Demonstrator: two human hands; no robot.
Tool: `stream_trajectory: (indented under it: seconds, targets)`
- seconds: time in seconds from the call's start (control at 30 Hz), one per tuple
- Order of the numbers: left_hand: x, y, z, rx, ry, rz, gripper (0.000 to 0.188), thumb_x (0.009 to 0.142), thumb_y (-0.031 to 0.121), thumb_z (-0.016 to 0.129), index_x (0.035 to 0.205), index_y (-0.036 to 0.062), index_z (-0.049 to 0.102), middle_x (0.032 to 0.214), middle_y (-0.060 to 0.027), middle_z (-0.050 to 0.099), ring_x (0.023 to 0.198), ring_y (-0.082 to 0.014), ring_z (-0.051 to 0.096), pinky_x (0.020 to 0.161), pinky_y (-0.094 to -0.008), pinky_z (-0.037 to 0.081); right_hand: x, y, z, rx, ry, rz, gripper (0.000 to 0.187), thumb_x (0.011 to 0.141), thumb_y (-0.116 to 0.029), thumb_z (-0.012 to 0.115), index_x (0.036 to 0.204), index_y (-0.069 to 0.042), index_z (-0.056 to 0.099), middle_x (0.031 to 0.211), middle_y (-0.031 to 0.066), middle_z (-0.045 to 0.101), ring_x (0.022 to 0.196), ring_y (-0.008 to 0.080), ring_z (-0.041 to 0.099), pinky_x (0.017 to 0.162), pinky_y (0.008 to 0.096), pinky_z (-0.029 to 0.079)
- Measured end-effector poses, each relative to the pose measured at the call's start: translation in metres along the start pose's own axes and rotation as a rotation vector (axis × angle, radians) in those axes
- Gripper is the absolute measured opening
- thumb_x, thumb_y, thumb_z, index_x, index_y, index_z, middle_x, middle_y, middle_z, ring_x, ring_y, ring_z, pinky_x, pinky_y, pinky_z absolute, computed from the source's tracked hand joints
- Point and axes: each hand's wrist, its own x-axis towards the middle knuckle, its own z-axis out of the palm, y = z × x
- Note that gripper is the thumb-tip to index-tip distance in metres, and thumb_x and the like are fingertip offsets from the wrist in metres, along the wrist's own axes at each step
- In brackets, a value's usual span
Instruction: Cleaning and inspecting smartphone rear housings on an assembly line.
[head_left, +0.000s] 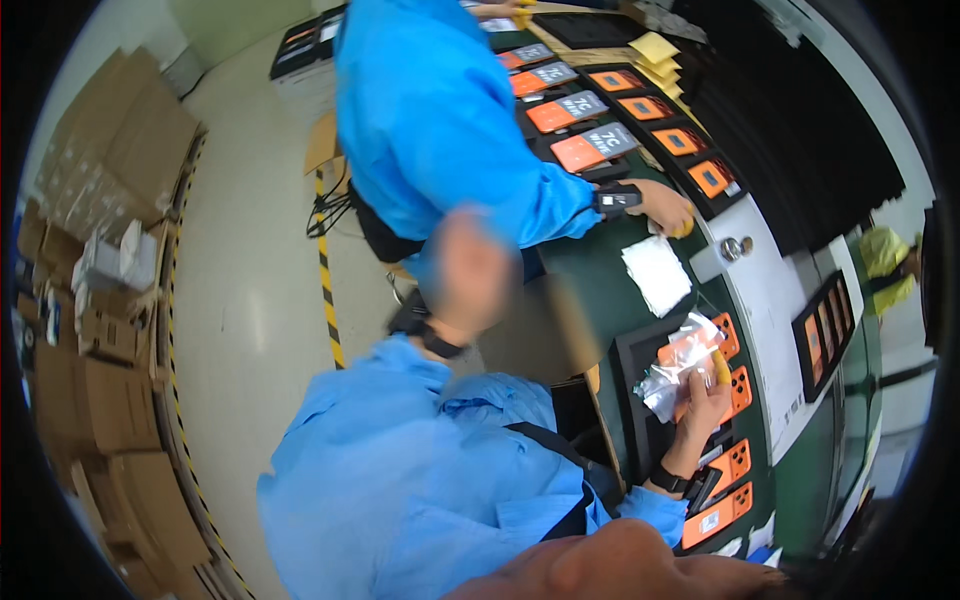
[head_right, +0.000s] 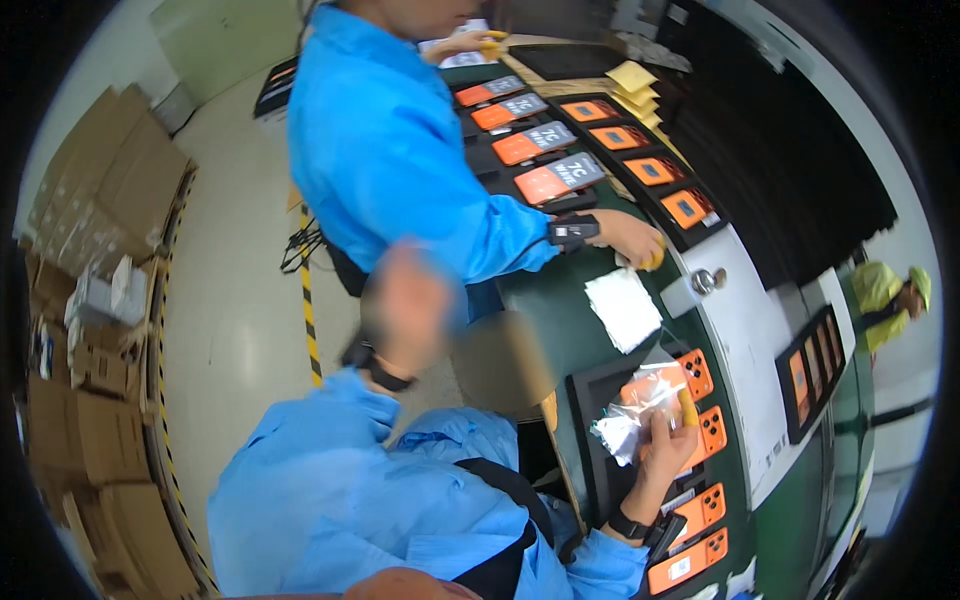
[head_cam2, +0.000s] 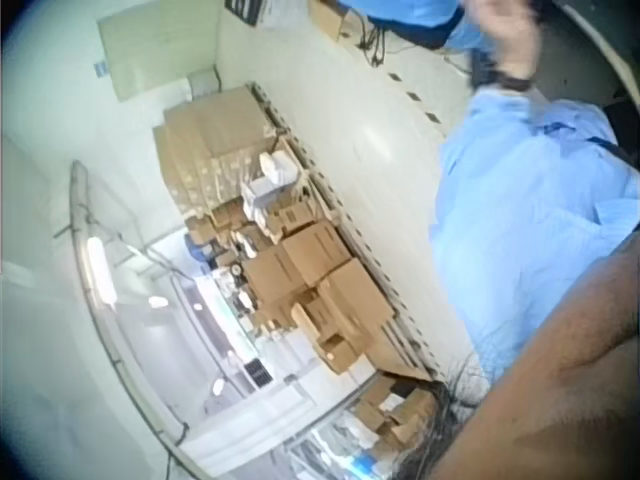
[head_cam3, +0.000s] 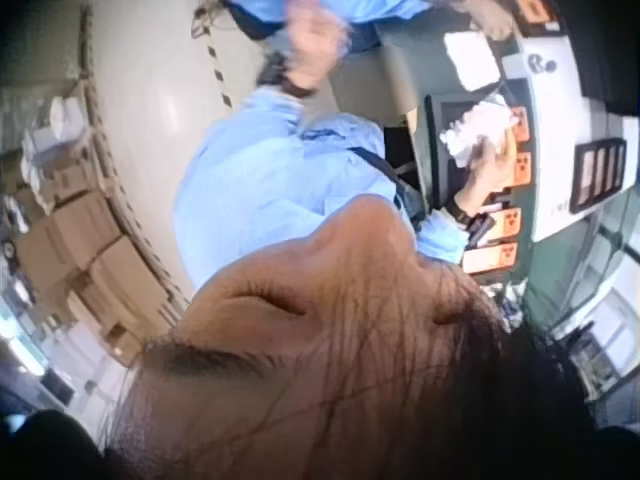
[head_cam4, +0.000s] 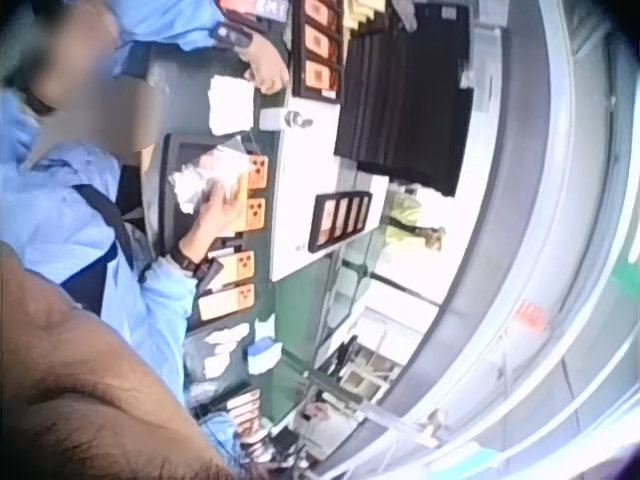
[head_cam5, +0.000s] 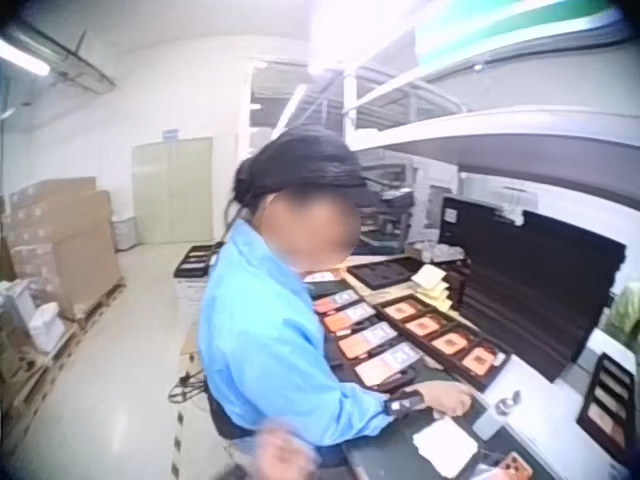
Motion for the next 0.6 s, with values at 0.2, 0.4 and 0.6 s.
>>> stream_trajectory:
  seconds: [0.2, 0.4, 0.6]
  targets:
    - [0.077, 0.027, -0.071, -0.346, 0.598, -0.166, 0.044, 0.092, 0.006, 0.052, 0.131, -0.0042, 0.036, 0.069, -0.0049, 0.055, 0.057, -0.0116, 0.051, 0.056, -0.0226, 0.044, -0.005, 0.001, -0.003, -0.176, -0.046, 0.028, 0.051, 0.082, 0.006, 0.060, 0.132, 0.002, 0.048, 0.098, 0.0114, 0.064, 0.077, 0.0158, 0.066, 0.069, 0.0253, 0.054]
    - [-0.045, 0.011, 0.020, -0.147, -0.152, -0.251, 0.034, 0.089, 0.000, 0.056, 0.120, 0.0030, 0.044, 0.078, -0.0052, 0.055, 0.061, -0.0093, 0.052, 0.058, -0.0236, 0.047, 0.003, 0.008, -0.004, -0.077, 0.005, -0.045, 0.058, 0.080, 0.005, 0.064, 0.134, 0.000, 0.046, 0.096, 0.0093, 0.064, 0.073, 0.0125, 0.065, 0.059, 0.0232, 0.053]
    - [-0.073, 0.016, 0.116, -0.259, -0.780, -0.676, 0.032, 0.095, 0.016, 0.060, 0.124, 0.0017, 0.054, 0.104, -0.0070, 0.063, 0.081, -0.0095, 0.060, 0.069, -0.0226, 0.049, -0.007, -0.012, 0.011, 0.015, -0.090, -0.033, 0.061, 0.083, 0.004, 0.064, 0.139, 0.000, 0.040, 0.098, 0.0102, 0.061, 0.083, 0.0148, 0.065, 0.072, 0.0274, 0.055]
